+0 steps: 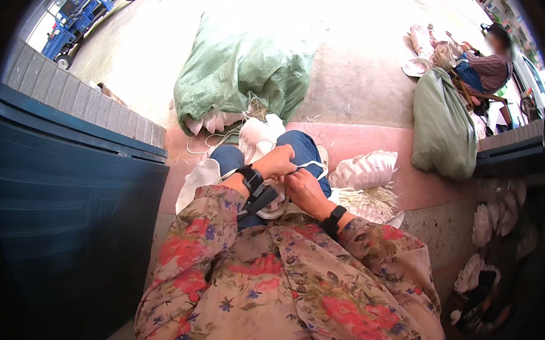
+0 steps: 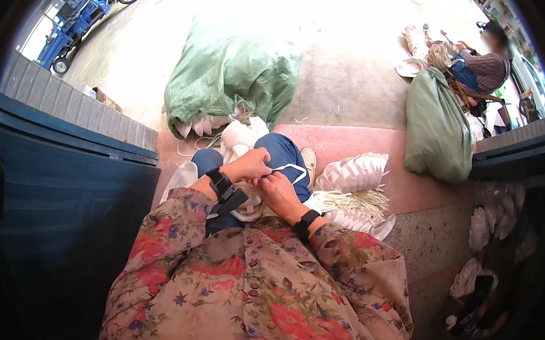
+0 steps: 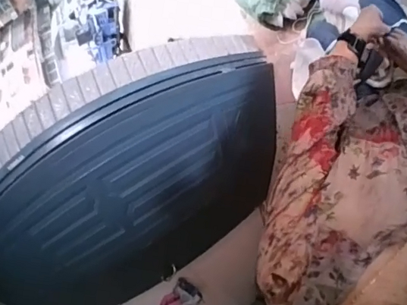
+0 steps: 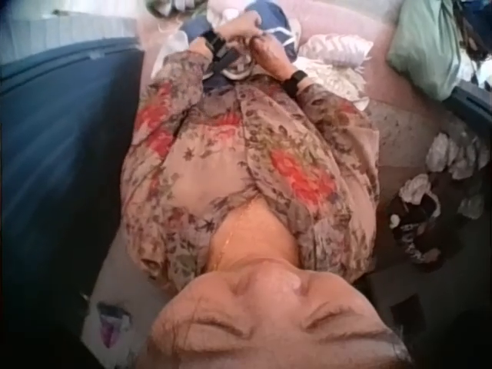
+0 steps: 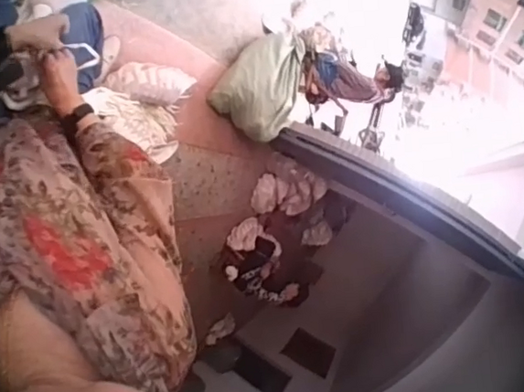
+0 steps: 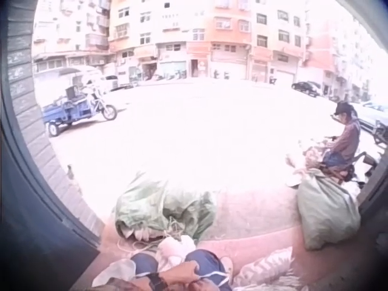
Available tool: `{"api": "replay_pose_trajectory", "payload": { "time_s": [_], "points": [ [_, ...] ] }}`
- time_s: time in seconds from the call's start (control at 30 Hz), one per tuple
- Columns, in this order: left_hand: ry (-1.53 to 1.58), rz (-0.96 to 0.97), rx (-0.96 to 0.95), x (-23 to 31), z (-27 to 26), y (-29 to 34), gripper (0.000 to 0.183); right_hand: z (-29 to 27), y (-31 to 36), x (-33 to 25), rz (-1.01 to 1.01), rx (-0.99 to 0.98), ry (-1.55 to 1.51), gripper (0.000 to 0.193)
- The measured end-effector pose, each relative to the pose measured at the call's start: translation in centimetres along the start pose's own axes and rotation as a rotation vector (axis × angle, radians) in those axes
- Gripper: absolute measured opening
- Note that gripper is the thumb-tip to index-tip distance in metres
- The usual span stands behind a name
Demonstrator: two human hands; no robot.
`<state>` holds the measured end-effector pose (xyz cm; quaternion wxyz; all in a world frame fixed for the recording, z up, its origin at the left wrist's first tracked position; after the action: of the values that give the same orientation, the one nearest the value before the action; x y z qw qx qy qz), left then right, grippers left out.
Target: The recorder is lacing white shoes while sitting on the floor outside a building.
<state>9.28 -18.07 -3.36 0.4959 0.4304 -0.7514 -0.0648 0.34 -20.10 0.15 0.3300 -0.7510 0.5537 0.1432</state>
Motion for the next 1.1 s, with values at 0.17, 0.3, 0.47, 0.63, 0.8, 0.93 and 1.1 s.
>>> {"api": "replay_pose_trajectory", "payload": {
  "time_s": [0.17,0.3,0.47,0.63,0.8,0.93,1.1],
  "points": [
    [0.176,-0.203,-0.196,-1.2,1.0,-0.5,0.044,1.3,-0.5,-1.9,-0.149,-0.187,0.233,0.017],
    [0.58,-0.214,-0.118,-1.5,-2.2,1.7,0.045,2.5,-1.3,-1.8,-0.144,-0.401,0.437,0.009],
    [0.759,-0.159,-0.076,-0.8,-4.9,3.1,0.042,0.7,-3.0,-2.0,-0.149,-0.279,0.216,0.005],
    [0.767,-0.195,-0.094,-0.5,-3.7,1.5,0.039,-7.3,-5.2,-6.1,-0.197,0.328,-0.288,0.008],
    [0.621,-0.264,-0.238,-1.4,-0.2,0.9,0.041,-18.7,-7.1,-8.6,-0.124,0.54,-0.248,0.009],
    [0.176,-0.135,-0.031,-2.6,-1.7,2.0,0.033,-25.4,-6.7,-10.0,-0.324,0.815,-0.706,0.017],
    [-0.235,0.103,0.258,-3.7,-5.1,6.2,0.02,-19.1,-8.7,-5.8,0.078,0.454,-0.968,0.015]
  ]
}}
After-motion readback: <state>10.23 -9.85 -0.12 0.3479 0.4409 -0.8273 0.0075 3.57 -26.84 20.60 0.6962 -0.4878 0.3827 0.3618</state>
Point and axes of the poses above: each hand's wrist, its own y-axis away from the middle knuckle, its own z-axis out of the palm, x = y × z, the point moved 9 cm from there along -y, towards the middle knuckle, and after that the axes turned 8 degrees about -z, right-handed, at the moved point
